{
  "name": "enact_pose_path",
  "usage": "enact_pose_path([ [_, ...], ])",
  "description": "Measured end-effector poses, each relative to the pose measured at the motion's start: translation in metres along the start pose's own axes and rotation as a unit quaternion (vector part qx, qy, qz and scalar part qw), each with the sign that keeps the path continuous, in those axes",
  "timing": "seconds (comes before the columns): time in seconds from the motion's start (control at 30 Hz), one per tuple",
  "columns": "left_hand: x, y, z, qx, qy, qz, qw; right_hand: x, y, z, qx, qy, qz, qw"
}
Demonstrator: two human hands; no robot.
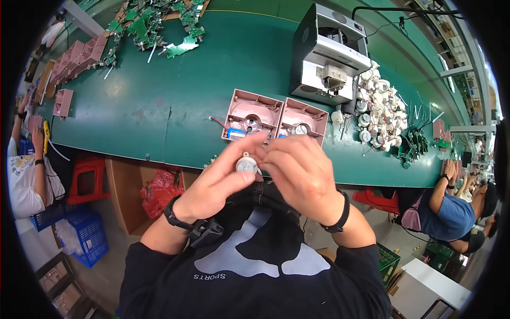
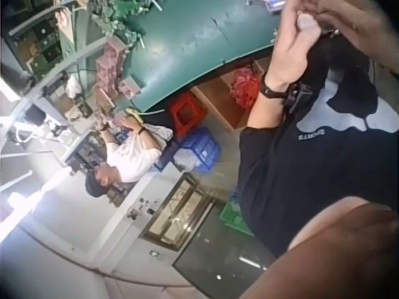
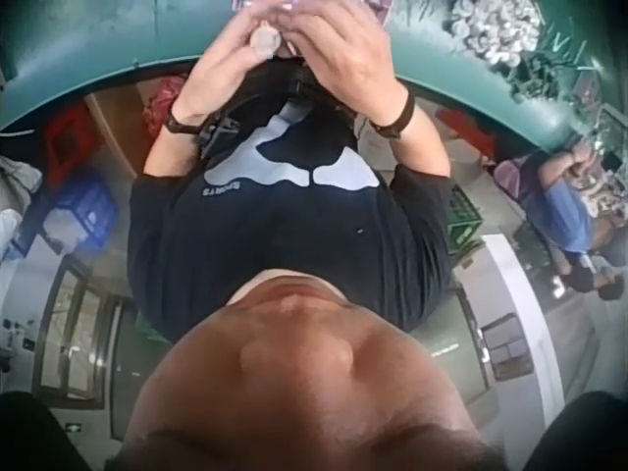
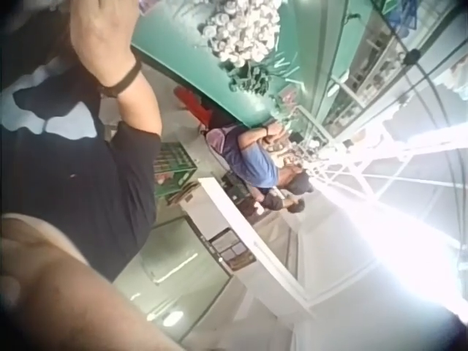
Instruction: The person uses a power screwdriver on a pink plastic housing, fits a motor into it, and then installs a circuit board. They secure the components with screws using the power screwdriver before setting the assembly aside.
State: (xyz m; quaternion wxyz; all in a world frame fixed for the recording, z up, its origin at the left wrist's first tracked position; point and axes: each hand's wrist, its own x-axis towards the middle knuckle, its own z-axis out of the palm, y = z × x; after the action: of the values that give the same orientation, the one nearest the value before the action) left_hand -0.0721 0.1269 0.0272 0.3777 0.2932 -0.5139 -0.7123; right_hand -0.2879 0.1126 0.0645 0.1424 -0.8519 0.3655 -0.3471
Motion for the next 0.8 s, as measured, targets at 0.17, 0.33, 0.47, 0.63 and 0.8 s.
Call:
enact_pose_path([
  [0.17, -0.006, 0.015, -0.004, 0.089, 0.006, -0.021, 0.996, 0.003, 0.004, -0.013, -0.01, -0.014, 0.013, 1.0],
  [0.33, 0.001, 0.031, -0.01, 0.347, -0.049, 0.069, 0.934, -0.004, -0.009, -0.012, -0.007, -0.031, -0.004, 0.999],
  [0.47, 0.007, 0.033, -0.011, 0.366, 0.002, 0.065, 0.928, -0.011, -0.023, -0.007, 0.013, -0.075, -0.008, 0.997],
  [0.63, 0.033, 0.023, -0.034, 0.403, 0.108, 0.063, 0.907, -0.005, -0.023, -0.01, 0.049, 0.025, 0.026, 0.998],
  [0.8, 0.058, 0.01, -0.048, 0.525, 0.099, 0.16, 0.83, -0.023, -0.013, -0.014, 0.028, 0.048, 0.103, 0.993],
])
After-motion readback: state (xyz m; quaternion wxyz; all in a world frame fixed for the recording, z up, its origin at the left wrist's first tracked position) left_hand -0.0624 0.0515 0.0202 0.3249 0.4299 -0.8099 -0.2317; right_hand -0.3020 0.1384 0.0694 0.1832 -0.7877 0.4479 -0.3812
